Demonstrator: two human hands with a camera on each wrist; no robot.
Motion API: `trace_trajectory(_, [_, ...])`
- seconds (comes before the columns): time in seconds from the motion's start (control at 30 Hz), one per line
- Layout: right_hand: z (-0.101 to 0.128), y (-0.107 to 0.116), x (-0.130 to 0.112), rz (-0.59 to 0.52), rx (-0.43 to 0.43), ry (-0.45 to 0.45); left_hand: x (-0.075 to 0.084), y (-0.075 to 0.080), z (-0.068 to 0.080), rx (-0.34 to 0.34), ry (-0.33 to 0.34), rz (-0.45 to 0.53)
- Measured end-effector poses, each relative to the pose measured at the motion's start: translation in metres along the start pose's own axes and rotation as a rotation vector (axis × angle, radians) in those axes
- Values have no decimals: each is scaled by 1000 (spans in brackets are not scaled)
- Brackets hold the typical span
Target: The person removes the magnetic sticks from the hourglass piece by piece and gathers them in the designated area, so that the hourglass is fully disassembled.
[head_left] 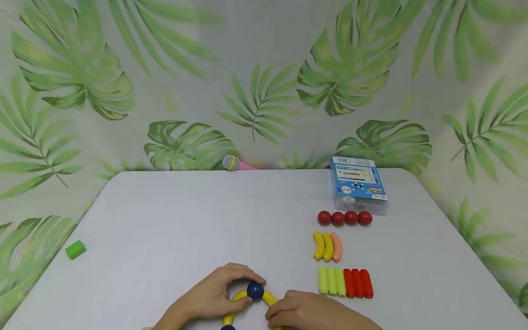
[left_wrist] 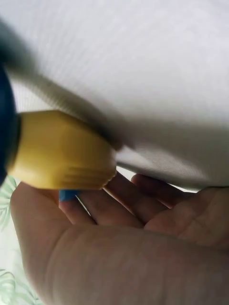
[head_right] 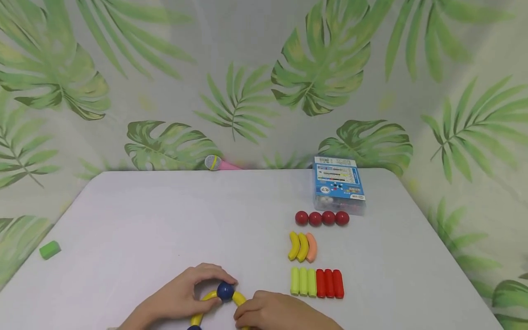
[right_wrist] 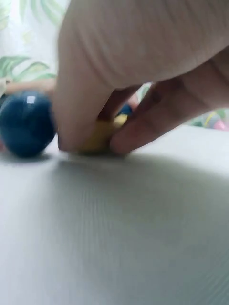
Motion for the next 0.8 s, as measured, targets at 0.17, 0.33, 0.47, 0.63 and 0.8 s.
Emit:
trace_trajectory(0.17, [0,0,2,-55,26,-15,-1,2,-2,2,21,7])
trace_trajectory(0.33, [0,-2,3,-64,47,-11,0,2,-2,13,26,15])
trace_trajectory(0.47, [2,-2,4,-6,84,-29,1,3,-2,-4,-35,23])
trace_trajectory(0.63, [4,6,3,5,104,-162,0,4,-2,-25,-70,15])
trace_trajectory(0.8, [4,12,1,-56,177,-278,0,2,0,-26,-30,-11])
Point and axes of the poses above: each hand's wrist, its own z-axis away from the middle knuckle, its own y-axis out of the back of the hand, x = y × z, the point moved 1 cm from there along -z, towards the middle knuckle, and after that the axes turned 1 degree about x, right-handed, at the moved point
